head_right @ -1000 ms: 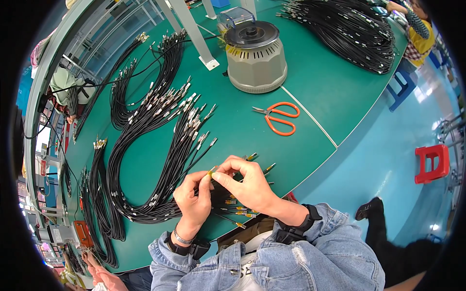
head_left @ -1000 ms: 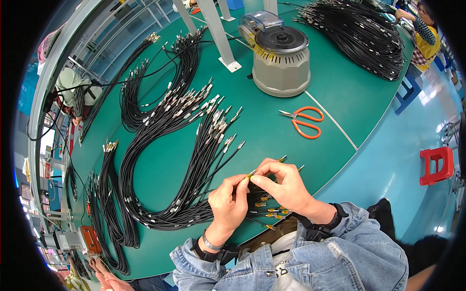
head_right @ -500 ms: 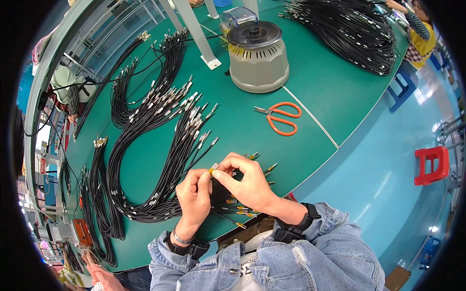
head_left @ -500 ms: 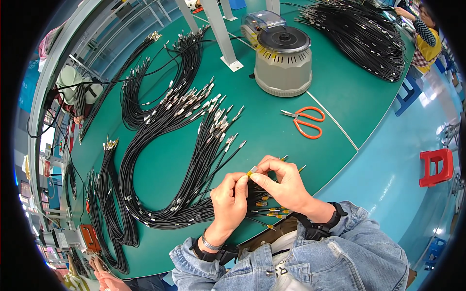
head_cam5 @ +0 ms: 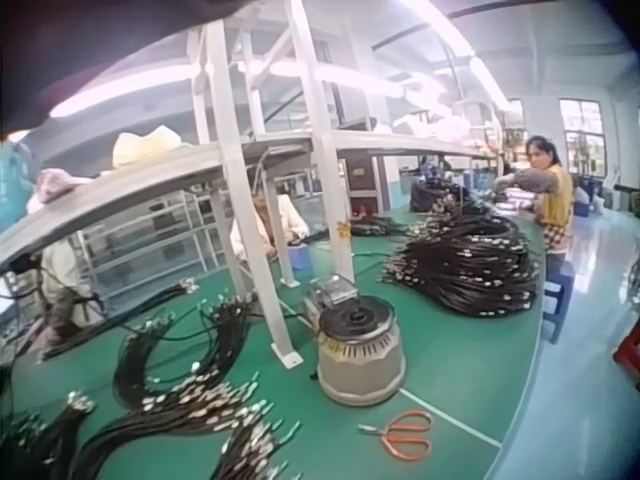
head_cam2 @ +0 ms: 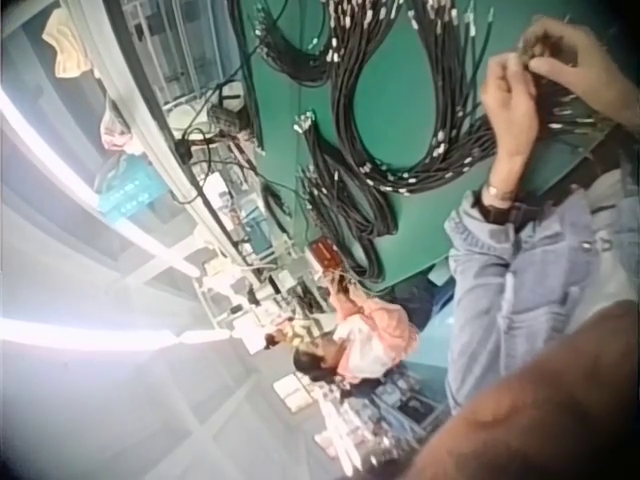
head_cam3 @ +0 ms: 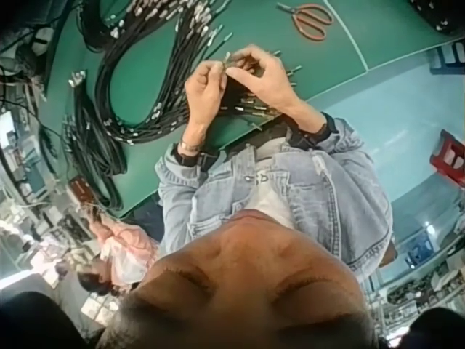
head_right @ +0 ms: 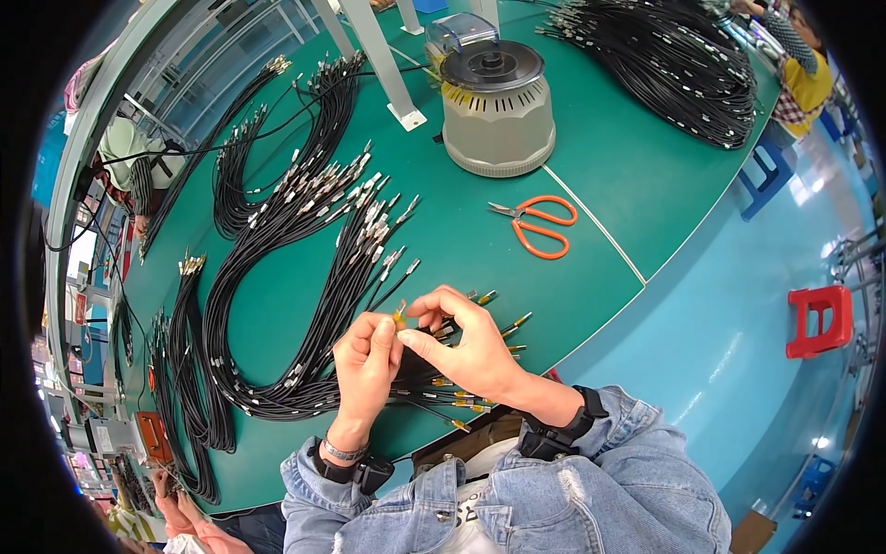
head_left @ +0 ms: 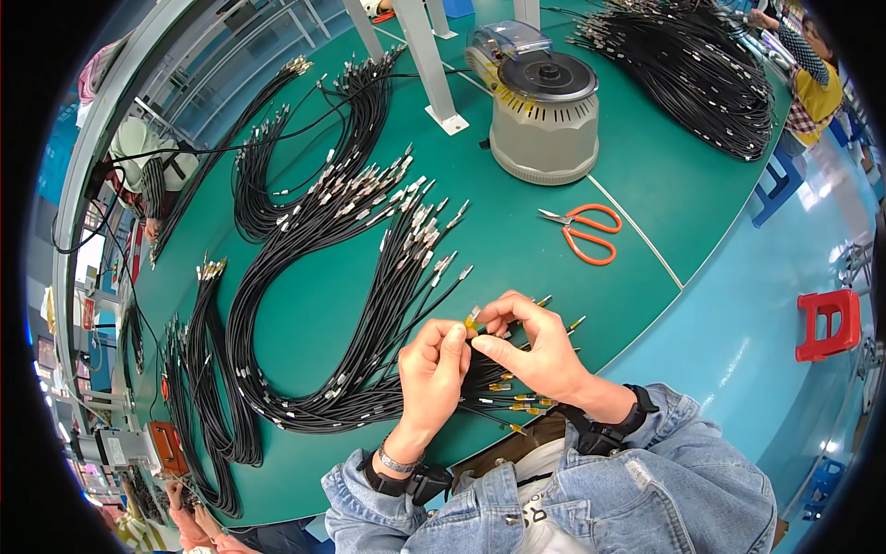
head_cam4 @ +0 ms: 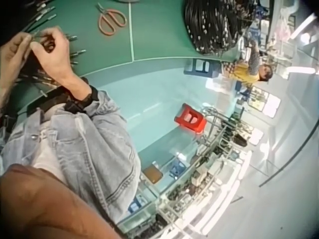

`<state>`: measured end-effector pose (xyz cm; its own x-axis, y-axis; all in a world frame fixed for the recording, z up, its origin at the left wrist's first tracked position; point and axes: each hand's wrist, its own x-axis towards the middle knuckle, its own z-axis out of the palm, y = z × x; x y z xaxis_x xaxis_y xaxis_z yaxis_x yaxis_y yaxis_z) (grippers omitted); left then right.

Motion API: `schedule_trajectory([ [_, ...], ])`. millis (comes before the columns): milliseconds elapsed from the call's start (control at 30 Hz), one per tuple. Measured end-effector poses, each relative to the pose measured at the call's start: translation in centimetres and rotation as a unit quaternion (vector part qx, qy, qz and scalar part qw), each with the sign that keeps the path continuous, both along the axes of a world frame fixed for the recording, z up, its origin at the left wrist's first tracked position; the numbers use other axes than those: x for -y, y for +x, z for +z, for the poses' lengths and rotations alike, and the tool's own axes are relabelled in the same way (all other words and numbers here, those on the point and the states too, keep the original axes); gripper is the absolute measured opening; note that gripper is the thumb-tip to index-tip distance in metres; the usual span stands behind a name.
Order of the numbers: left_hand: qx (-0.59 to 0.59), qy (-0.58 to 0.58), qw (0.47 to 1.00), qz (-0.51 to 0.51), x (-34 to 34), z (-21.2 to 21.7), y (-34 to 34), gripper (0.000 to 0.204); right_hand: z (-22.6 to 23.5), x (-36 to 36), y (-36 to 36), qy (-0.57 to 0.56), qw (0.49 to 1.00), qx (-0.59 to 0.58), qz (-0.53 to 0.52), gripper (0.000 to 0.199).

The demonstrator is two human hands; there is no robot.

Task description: The person picks up a cable, applies a yellow component to the connector, and retrieves a small metal piece from a rotating dispenser to attach it. After assembling the parts, the person sets the cable down and repeats the process with another.

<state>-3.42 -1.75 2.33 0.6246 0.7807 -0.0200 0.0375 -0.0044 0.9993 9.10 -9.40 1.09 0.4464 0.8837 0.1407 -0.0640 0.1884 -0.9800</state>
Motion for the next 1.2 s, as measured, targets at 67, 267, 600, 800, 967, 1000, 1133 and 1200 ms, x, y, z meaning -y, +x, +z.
schedule_trajectory([
  [67,-0.006,0.001,1.000,0.000,0.0,0.1,-0.1,0.020,-0.1,-0.1,0.1,-0.007,1.000,-0.005,0.010,0.012],
  [267,-0.007,-0.034,0.999,-0.021,-0.1,0.3,-0.2,0.021,-0.5,0.0,0.6,-0.017,0.999,-0.043,0.021,0.011],
  [600,0.014,-0.044,0.999,-0.023,-0.5,-0.3,-0.3,0.019,0.2,-0.7,0.0,0.005,0.999,-0.049,0.000,0.014],
  [800,0.013,-0.032,0.999,-0.043,-0.7,-0.5,-0.4,0.018,0.0,-1.4,0.5,0.018,0.999,-0.011,0.033,0.017],
  [967,0.013,-0.073,0.996,-0.044,-0.8,0.0,-0.3,0.018,-0.5,-1.5,0.5,0.013,1.000,-0.027,0.007,0.015],
  [1000,0.005,-0.092,0.993,-0.071,-1.1,0.1,-0.5,0.019,-0.7,-1.4,0.7,0.007,0.999,-0.035,0.024,0.012],
  [1133,-0.018,-0.117,0.985,-0.126,-1.9,0.3,-0.8,0.021,-0.9,-1.2,1.1,-0.013,0.997,-0.049,0.057,0.006],
  [1200,-0.032,-0.092,0.986,-0.132,-2.0,0.3,-0.7,0.023,-0.9,-1.2,1.1,-0.029,0.997,-0.045,0.053,0.005],
])
